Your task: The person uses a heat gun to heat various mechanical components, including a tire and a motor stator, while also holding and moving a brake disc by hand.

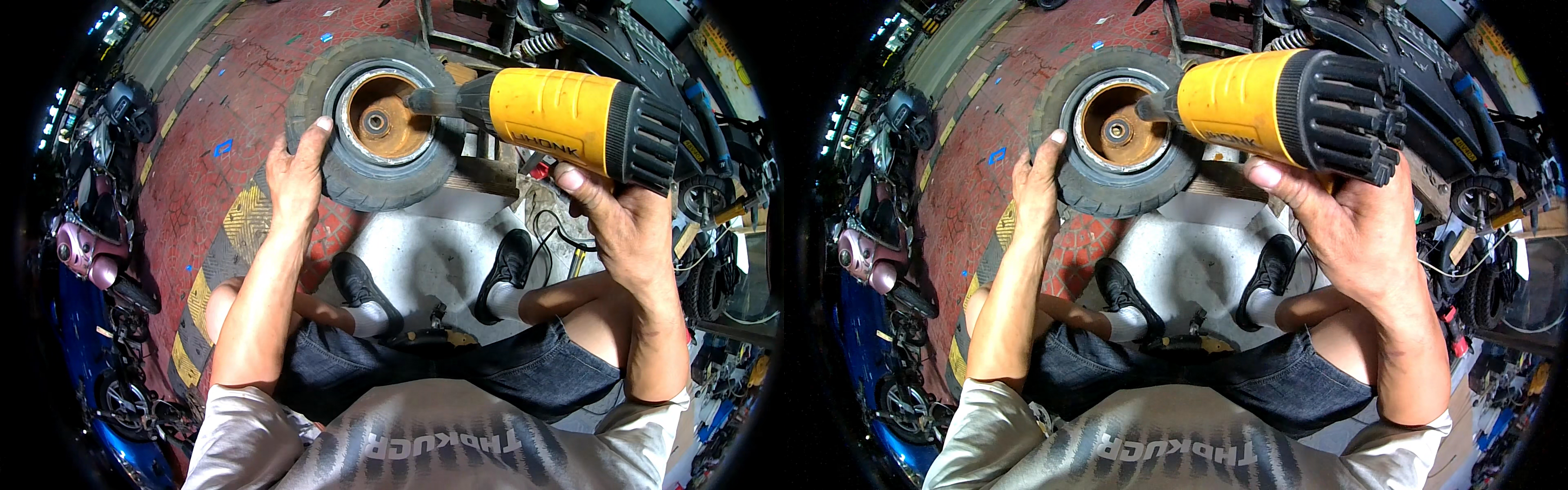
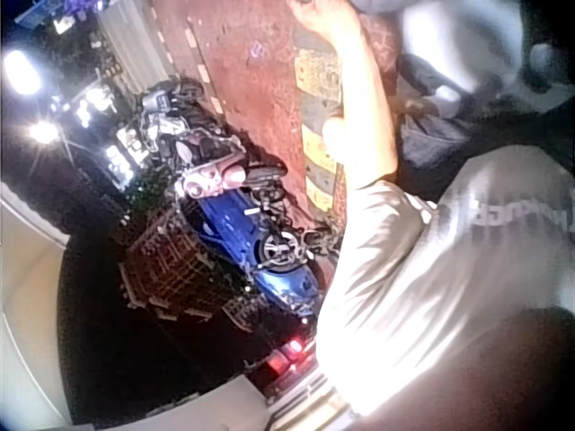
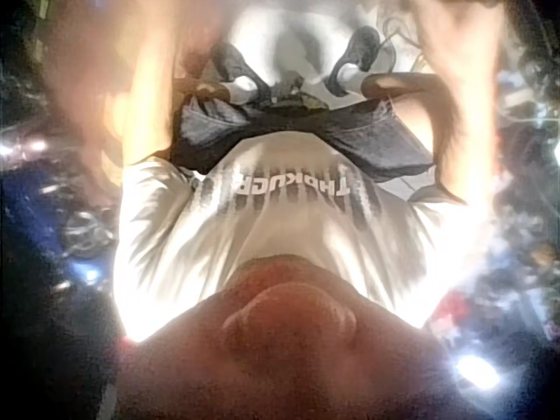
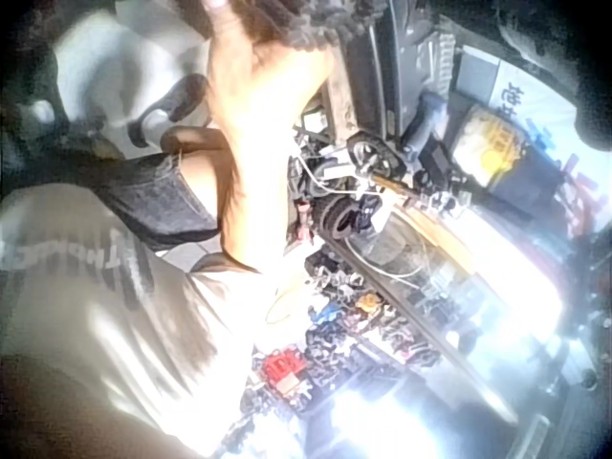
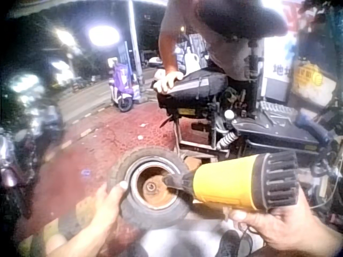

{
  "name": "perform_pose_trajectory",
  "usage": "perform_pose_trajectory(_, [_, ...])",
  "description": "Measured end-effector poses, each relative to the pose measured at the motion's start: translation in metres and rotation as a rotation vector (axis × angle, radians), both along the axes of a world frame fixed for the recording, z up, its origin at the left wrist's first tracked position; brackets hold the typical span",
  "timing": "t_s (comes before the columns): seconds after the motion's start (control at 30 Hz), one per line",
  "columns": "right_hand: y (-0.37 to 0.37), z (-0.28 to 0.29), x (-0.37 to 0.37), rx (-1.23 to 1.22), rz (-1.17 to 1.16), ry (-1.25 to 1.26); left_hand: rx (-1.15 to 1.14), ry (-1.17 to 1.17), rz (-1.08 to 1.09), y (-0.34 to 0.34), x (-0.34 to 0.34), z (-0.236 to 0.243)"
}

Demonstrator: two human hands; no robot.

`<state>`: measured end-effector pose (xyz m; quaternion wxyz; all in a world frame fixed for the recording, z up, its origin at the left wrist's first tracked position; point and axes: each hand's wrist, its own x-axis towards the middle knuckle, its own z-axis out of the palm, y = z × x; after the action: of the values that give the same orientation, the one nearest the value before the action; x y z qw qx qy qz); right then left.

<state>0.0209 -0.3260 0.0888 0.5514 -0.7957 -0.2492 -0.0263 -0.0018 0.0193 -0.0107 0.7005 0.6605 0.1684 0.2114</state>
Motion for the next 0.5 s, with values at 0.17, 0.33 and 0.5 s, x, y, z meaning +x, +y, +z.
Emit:
perform_pose_trajectory(0.17, [-0.002, -0.002, -0.002, 0.005, -0.018, 0.022, 0.005, 0.019, 0.001, 0.008, 0.001, -0.009])
perform_pose_trajectory(0.33, [-0.004, -0.003, -0.002, -0.004, -0.024, 0.006, 0.021, 0.019, -0.012, 0.003, -0.001, -0.004])
perform_pose_trajectory(0.5, [-0.006, -0.004, -0.003, -0.027, -0.029, 0.0, 0.031, -0.015, -0.008, -0.006, -0.003, 0.002])
